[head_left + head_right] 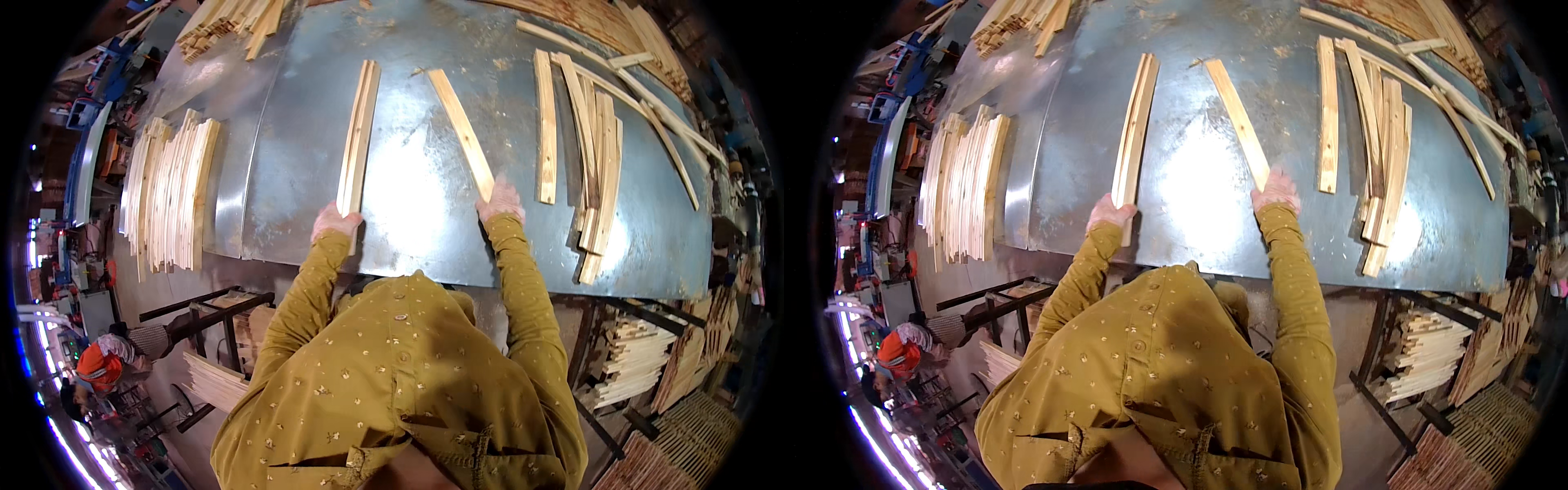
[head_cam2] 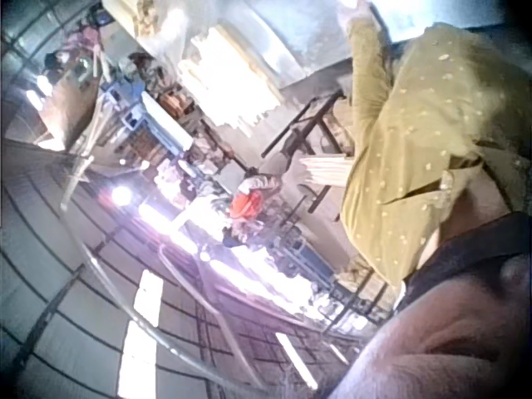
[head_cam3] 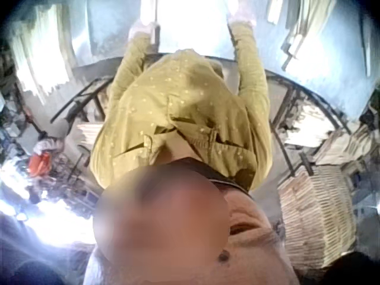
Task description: The person sorts and stacks thin wooden strips on a metal table. They pick up strips from a pile, align them, and place them into neat stacks, occasionally moving stacks to different locations on the table.
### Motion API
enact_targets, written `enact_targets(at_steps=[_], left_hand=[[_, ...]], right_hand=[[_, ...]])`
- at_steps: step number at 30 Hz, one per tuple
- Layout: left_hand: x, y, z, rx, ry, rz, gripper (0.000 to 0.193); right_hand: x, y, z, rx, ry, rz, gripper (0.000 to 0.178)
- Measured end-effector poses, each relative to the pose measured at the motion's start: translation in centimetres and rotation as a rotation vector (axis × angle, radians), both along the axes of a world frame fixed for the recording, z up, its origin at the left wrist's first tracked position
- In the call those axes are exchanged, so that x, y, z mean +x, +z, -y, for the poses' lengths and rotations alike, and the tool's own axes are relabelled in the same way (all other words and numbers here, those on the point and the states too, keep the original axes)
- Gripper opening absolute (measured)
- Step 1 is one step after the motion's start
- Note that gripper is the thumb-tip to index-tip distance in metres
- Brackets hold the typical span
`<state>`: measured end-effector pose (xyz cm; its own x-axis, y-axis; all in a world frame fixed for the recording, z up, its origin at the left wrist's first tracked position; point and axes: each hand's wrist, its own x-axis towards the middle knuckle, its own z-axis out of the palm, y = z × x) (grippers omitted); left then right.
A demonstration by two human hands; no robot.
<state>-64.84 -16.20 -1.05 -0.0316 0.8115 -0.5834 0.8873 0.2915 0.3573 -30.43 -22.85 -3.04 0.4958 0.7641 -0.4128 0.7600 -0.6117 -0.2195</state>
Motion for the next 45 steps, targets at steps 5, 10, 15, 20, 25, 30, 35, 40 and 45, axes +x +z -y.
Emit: enact_targets(at_steps=[5,10,15,20,25,30,35,40,45], left_hand=[[-7.3,0.7,-1.0,0.154,-0.041,-0.200,0.064],[-13.3,1.0,-3.7,0.146,-0.167,-0.271,0.055],[-15.3,2.5,-4.0,0.099,-0.172,-0.184,0.054],[-13.7,3.6,-4.0,0.138,-0.300,-0.146,0.071],[-13.3,1.3,-4.1,0.064,-0.219,-0.279,0.079],[-12.9,1.6,-4.6,0.000,-0.105,-0.176,0.069],[-11.8,-0.5,-4.7,0.069,-0.156,-0.263,0.080],[-12.5,-2.2,-4.1,0.118,-0.091,-0.362,0.084],[-7.9,-1.4,-4.6,0.124,-0.040,-0.285,0.076]], right_hand=[[-0.6,7.2,-0.4,0.006,0.299,-0.165,0.049],[0.1,8.3,-3.7,0.102,0.989,0.307,0.036],[-9.4,8.9,-13.9,-0.012,1.278,0.394,0.028],[-18.9,1.3,-23.0,0.273,0.969,0.391,0.031],[-22.6,2.0,-24.9,0.434,0.407,0.258,0.056],[-7.7,2.2,-17.1,0.346,-0.139,0.590,0.071],[8.7,-0.8,-4.2,0.037,-0.583,0.454,0.077],[7.6,-1.8,-4.5,0.129,-0.420,-0.043,0.061],[3.5,-3.2,-4.6,0.554,-0.590,-0.870,0.050]])
